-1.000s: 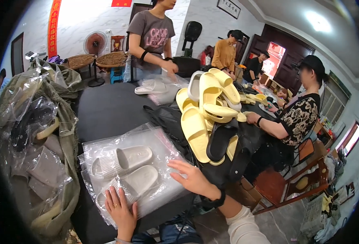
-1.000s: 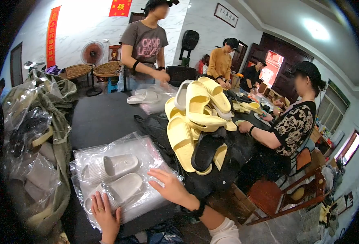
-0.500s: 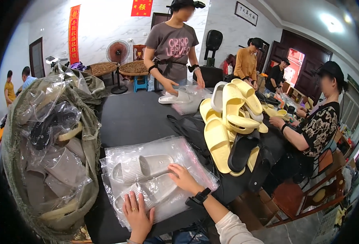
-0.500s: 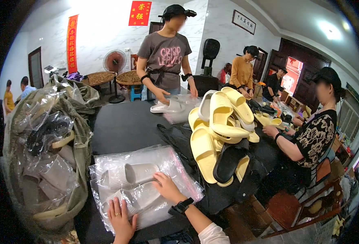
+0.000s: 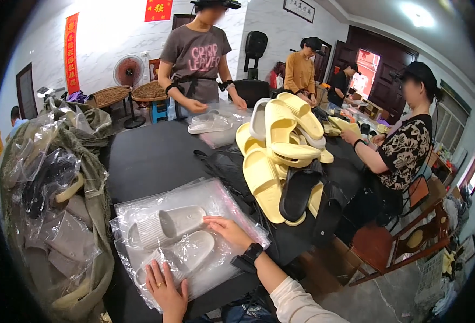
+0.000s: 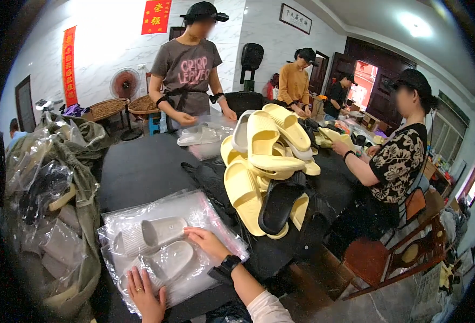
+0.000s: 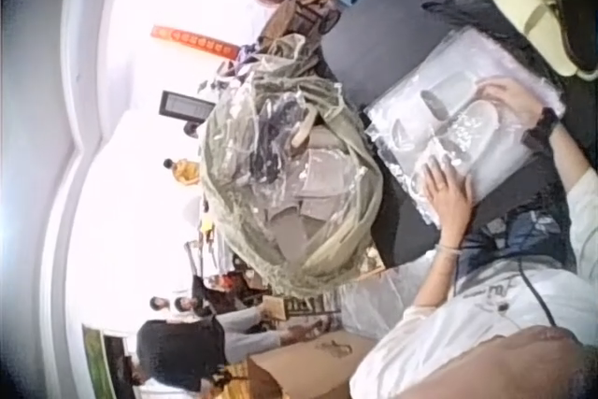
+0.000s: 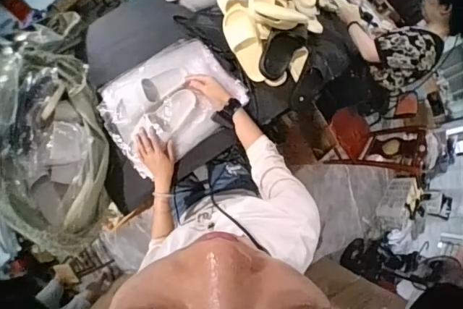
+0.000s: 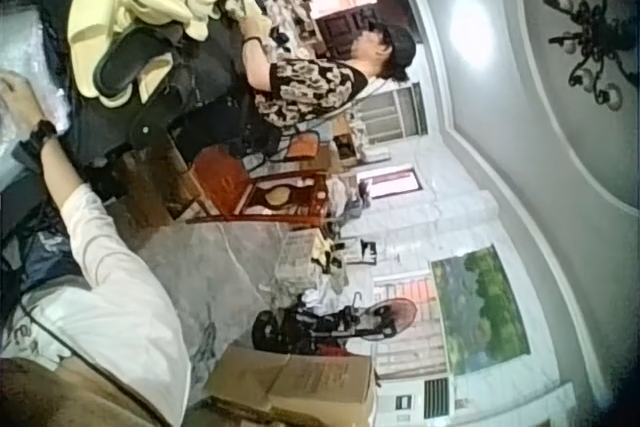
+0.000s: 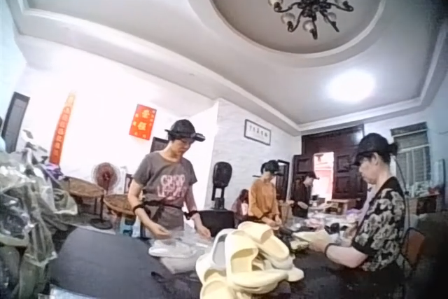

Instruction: Packing pairs of sandals into clear plastic adhesive-seal bags at a production table.

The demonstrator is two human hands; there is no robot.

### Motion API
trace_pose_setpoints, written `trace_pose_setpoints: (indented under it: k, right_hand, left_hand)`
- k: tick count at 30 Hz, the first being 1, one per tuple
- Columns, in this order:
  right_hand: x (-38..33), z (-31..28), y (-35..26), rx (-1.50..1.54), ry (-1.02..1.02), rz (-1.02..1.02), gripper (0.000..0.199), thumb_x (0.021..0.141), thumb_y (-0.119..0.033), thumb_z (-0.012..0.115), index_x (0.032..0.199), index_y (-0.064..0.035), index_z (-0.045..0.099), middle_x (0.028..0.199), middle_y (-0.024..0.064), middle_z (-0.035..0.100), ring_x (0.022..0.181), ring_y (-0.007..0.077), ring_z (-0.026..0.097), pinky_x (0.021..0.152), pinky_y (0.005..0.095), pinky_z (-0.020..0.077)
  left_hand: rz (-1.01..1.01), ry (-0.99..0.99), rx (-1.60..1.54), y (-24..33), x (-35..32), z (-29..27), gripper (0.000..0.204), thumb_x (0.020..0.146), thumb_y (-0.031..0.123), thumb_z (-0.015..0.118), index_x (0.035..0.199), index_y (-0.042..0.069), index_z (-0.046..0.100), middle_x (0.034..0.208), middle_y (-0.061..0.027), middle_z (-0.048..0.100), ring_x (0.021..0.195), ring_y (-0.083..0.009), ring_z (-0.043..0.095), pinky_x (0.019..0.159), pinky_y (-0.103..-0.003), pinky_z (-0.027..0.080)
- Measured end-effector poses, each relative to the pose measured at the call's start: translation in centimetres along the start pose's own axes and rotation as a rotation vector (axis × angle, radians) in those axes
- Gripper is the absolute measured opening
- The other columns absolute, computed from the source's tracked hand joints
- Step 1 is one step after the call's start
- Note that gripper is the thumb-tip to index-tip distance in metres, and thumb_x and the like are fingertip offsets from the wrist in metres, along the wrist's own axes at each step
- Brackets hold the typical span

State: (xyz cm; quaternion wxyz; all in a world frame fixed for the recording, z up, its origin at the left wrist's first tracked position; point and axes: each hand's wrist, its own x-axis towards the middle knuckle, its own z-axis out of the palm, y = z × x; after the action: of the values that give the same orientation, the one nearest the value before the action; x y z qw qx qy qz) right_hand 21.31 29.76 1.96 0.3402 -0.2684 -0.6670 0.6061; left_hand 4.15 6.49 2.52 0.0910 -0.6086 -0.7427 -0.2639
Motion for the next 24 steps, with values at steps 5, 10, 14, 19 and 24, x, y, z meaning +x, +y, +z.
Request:
trace_pose_setpoints:
  k: [5, 10, 14, 19, 24]
  right_hand:
    - [-0.3, 0.1, -0.4, -0.018, 0.003, -0.014, 0.029, 0.096, -0.014, 0.046, 0.117, 0.0021, 0.057, 0.126, 0.008, 0.053, 0.114, 0.0133, 0.049, 0.096, 0.0259, 0.0391]
    - [-0.2, -0.3, 0.4, -0.1, 0.019, -0.069, 0.028, 0.094, -0.012, 0.047, 0.115, 0.002, 0.058, 0.125, 0.0095, 0.054, 0.114, 0.0164, 0.05, 0.096, 0.0266, 0.0393]
    - [-0.1, -0.2, 0.6, -0.032, 0.03, -0.033, 0.027, 0.094, -0.013, 0.047, 0.114, 0.0022, 0.059, 0.124, 0.0082, 0.056, 0.114, 0.0164, 0.051, 0.097, 0.027, 0.0391]
    - [0.0, -0.1, 0.7, -0.047, 0.022, -0.057, 0.027, 0.094, -0.013, 0.047, 0.114, 0.0027, 0.058, 0.123, 0.0078, 0.057, 0.113, 0.0164, 0.051, 0.096, 0.0269, 0.0391]
    - [0.1, -0.1, 0.4, -0.039, -0.024, 0.007, 0.028, 0.096, -0.014, 0.045, 0.115, 0.0016, 0.058, 0.131, 0.0081, 0.049, 0.118, 0.0159, 0.047, 0.098, 0.0275, 0.0386]
  left_hand:
    - [-0.017, -0.008, 0.024, 0.0, -0.1, 0.0, 0.07, 0.081, 0.034, 0.058, 0.138, 0.001, 0.033, 0.145, -0.0237, 0.024, 0.133, -0.0447, 0.022, 0.104, -0.053, 0.019]
    - [-0.011, -0.022, 0.025, 0.2, 0.0, -0.1, 0.07, 0.082, 0.035, 0.058, 0.138, 0.001, 0.033, 0.145, -0.024, 0.024, 0.133, -0.0447, 0.021, 0.104, -0.053, 0.018]
    - [-0.012, -0.01, 0.02, 0.3, 0.0, -0.1, 0.07, 0.082, 0.035, 0.058, 0.138, 0.001, 0.032, 0.145, -0.0245, 0.024, 0.133, -0.0446, 0.021, 0.104, -0.052, 0.018]
    - [-0.013, -0.012, 0.045, 0.2, -0.1, 0.0, 0.07, 0.082, 0.035, 0.058, 0.138, 0.001, 0.032, 0.145, -0.0247, 0.024, 0.133, -0.0446, 0.021, 0.104, -0.052, 0.018]
    - [-0.017, -0.007, 0.03, -0.1, -0.2, -0.1, 0.071, 0.081, 0.035, 0.059, 0.138, 0.001, 0.033, 0.145, -0.0246, 0.024, 0.133, -0.0446, 0.021, 0.104, -0.053, 0.019]
